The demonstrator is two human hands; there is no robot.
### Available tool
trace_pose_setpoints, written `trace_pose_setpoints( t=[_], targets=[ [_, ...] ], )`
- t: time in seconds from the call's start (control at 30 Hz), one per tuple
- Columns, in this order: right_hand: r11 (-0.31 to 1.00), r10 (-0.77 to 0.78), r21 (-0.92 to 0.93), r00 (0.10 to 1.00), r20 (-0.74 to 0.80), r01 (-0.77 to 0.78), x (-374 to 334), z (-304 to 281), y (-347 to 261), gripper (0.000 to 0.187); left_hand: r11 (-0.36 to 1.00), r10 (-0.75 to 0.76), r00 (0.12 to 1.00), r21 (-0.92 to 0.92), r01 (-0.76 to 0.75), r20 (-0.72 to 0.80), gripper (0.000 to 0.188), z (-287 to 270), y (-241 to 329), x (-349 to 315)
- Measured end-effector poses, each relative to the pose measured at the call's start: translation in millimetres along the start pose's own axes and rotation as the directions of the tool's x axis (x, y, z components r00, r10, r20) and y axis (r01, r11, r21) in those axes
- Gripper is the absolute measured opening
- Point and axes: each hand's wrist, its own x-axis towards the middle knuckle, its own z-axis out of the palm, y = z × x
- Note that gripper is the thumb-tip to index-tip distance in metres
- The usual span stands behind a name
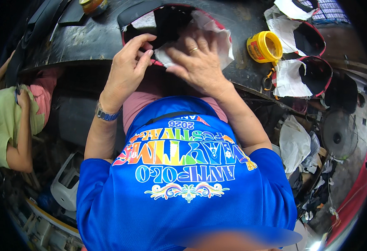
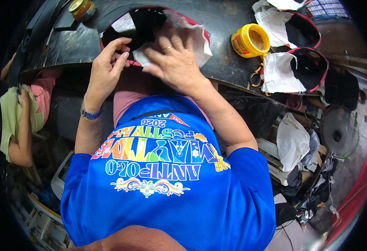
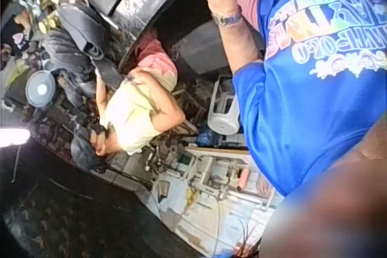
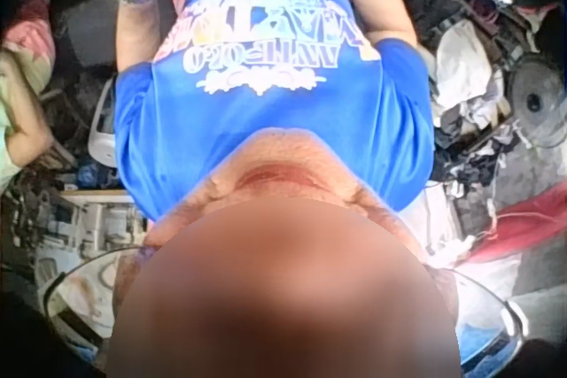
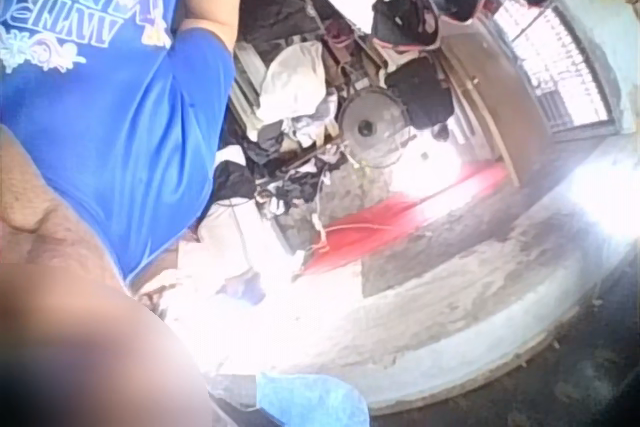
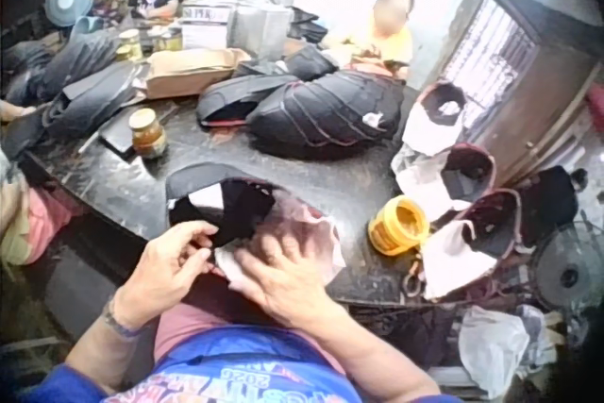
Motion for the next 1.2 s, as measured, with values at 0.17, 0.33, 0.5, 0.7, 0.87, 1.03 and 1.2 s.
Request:
trace_pose_setpoints(
  t=[0.17,0.33,0.5,0.7,0.87,1.03,1.2],
  targets=[
    [0.874,-0.129,0.436,0.969,-0.213,0.212,2,-35,-4,0.038,0.994,0.085,0.996,0.066,-0.085,0.003,0.027,-3,-9,2],
    [0.989,0.097,0.138,0.932,-0.348,-0.052,32,-62,28,0.085,0.983,0.126,0.992,0.14,-0.122,-0.024,0.022,-3,-10,6],
    [0.771,0.363,0.475,0.905,0.22,-0.424,46,-51,47,0.088,0.961,0.233,0.973,0.151,-0.231,0.01,0.02,-5,3,5],
    [0.779,0.456,0.578,0.851,-0.259,-0.241,11,-91,97,0.091,0.93,0.361,0.932,0.083,-0.357,-0.04,0.018,-26,10,-9],
    [0.794,0.594,0.561,0.5,-0.631,-0.235,-24,-162,192,0.088,0.935,0.333,0.943,0.129,-0.33,0.001,0.015,-23,1,-3],
    [0.621,0.465,-0.067,0.436,-0.77,-0.781,-46,-186,265,0.096,0.941,0.325,0.942,0.071,-0.331,0.084,0.016,-3,3,0],
    [0.43,0.722,-0.222,0.481,-0.497,-0.875,-33,-187,266,0.098,0.959,0.264,0.958,0.072,-0.273,0.115,0.018,-3,5,0]
  ],
)
